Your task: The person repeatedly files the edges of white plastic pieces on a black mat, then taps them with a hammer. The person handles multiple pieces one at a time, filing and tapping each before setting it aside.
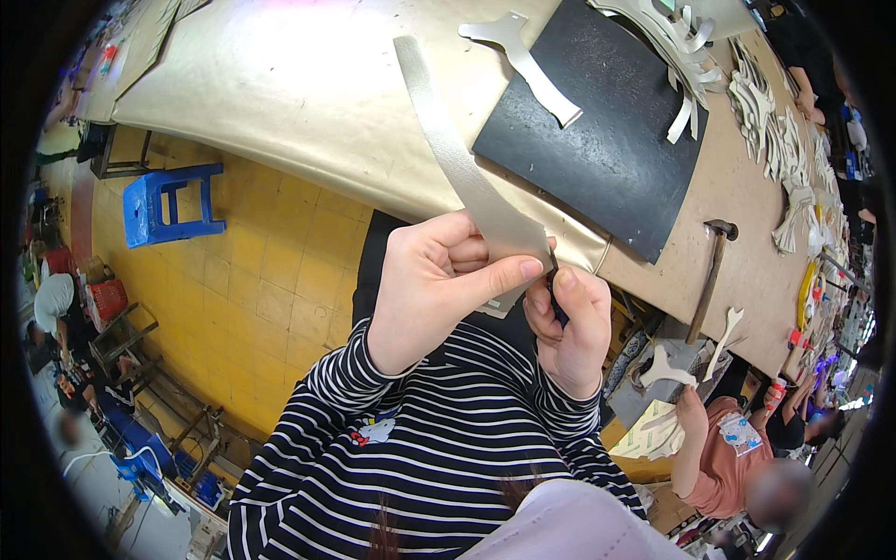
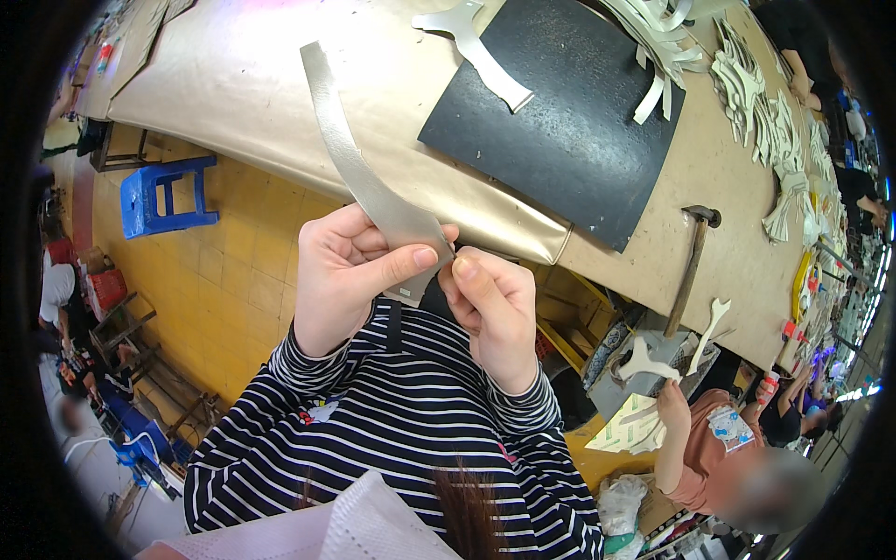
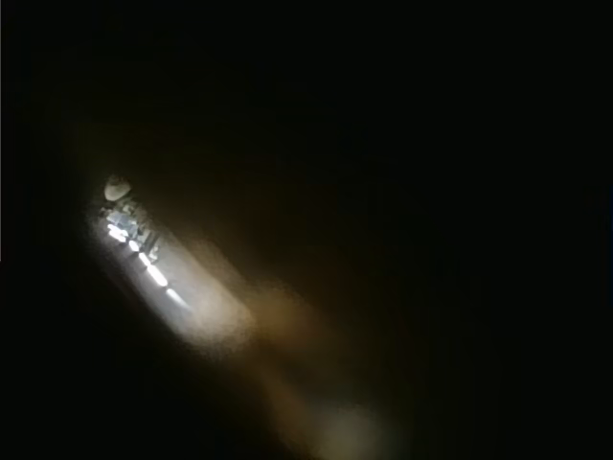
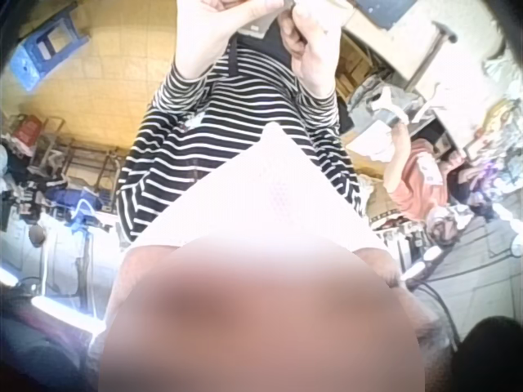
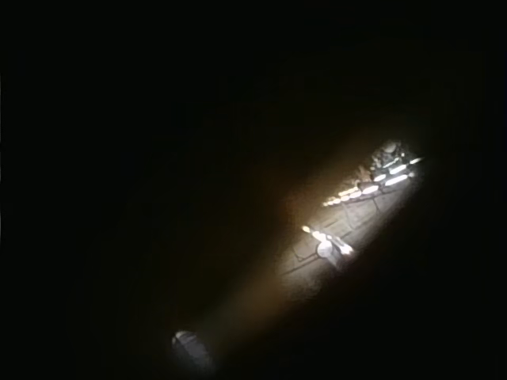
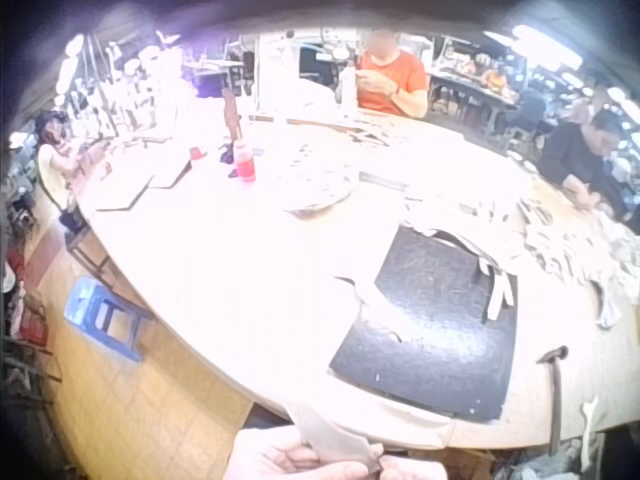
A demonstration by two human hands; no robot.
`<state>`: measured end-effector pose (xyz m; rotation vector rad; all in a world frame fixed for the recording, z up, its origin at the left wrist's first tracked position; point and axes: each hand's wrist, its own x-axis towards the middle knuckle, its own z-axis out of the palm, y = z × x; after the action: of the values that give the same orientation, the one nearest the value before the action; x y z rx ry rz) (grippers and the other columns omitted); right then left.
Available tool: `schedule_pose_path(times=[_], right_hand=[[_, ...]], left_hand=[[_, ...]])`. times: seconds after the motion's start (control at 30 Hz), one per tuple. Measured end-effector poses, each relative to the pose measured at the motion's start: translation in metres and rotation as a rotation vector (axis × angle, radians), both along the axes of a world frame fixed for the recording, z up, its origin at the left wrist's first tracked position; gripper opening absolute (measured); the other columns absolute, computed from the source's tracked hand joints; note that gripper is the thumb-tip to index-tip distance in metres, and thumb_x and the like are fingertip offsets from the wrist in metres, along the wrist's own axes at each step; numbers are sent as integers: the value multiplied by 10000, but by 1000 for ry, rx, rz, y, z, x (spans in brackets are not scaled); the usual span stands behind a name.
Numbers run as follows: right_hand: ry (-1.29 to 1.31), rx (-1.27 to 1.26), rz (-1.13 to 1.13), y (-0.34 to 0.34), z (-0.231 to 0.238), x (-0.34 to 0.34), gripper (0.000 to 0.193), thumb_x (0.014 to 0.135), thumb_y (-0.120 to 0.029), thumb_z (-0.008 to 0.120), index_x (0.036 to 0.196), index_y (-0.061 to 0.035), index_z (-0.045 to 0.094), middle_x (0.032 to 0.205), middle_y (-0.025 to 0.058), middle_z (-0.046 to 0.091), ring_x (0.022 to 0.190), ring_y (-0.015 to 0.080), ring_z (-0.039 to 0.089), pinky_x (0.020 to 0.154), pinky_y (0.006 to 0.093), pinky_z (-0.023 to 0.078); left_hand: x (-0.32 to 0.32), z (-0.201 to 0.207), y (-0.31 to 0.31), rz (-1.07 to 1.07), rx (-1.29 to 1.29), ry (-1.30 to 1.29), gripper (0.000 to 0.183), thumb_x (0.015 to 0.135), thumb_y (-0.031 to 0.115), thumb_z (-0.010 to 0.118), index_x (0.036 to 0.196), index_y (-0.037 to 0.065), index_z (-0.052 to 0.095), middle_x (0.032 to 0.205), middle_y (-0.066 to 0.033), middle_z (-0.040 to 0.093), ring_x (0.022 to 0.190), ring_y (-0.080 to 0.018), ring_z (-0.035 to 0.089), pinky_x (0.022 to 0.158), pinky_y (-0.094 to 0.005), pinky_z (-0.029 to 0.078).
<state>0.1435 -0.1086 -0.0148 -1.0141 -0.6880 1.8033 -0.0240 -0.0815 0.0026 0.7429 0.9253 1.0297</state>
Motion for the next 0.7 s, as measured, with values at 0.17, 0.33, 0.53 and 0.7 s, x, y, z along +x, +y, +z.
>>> schedule_pose_path(times=[0.17,0.33,0.53,0.7], right_hand=[[-2,9,-12,5,-3,-2,434,1033,-333,547,750,-5,566,633,-43,444,505,9,267,456,208,160],[-44,13,-43,4,-2,-3,433,1032,-339,549,758,-3,569,645,-36,455,506,9,272,454,205,163],[-82,42,-43,6,-4,-3,437,1018,-361,547,777,4,546,618,-14,451,438,30,271,416,219,171],[-96,51,-41,5,-4,-2,436,1011,-363,557,789,12,556,630,-15,459,444,27,281,418,216,171]], left_hand=[[-1,-4,6,-4,22,6,324,898,12,726,1203,-69,651,1066,-151,742,947,-165,726,842,-258,595],[-2,-3,6,-26,20,-9,339,896,19,731,1213,-68,645,1081,-152,737,967,-166,720,861,-264,589],[0,-4,8,-59,30,-10,353,890,30,740,1222,-48,650,1111,-136,731,1005,-160,702,899,-282,572],[1,-5,7,-54,66,43,339,883,49,753,1201,-38,672,1080,-112,736,990,-151,694,912,-296,553]])
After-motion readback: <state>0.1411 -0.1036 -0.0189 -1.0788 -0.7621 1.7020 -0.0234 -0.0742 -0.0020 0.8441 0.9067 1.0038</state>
